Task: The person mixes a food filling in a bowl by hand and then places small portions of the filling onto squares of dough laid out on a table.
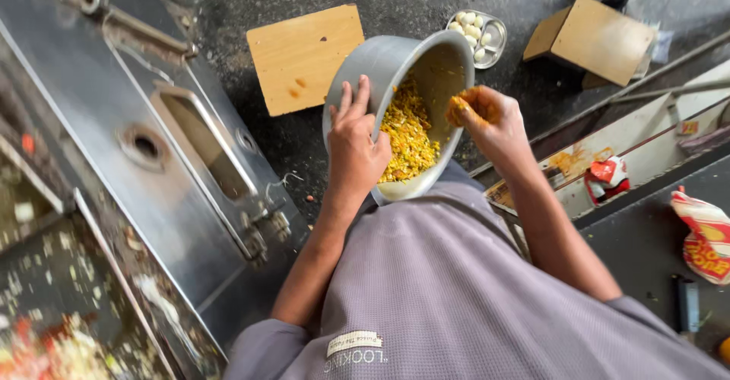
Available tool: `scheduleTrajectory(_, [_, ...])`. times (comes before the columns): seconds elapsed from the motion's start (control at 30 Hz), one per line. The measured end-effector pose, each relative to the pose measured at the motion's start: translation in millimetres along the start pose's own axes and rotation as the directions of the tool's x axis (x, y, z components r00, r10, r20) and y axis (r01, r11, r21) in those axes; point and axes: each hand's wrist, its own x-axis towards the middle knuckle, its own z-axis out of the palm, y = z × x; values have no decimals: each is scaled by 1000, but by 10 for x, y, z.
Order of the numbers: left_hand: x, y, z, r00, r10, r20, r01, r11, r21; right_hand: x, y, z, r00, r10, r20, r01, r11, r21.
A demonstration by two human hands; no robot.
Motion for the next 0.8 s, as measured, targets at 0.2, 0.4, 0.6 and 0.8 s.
scheduleTrajectory(0.2, [994,-368,-11,975,-103,-194,93,994,-61,1156,-120,-73,998,-24,59,19,996,84])
scheduleTrajectory(0.4, [1943,-442,-77,963,-136,-231,140,990,5,2336,-457,-432,989,-112,97,105,992,75])
scheduleTrajectory(0.6, [2742,-652,-95,955,-264,-137,254,963,-87,3234,-710,-619,979,-185,91,160,961,227])
scheduleTrajectory(0.8, [3603,-1065,28,958,-213,-190,196,975,-105,4090,-827,-545,983,-142,114,104,952,288])
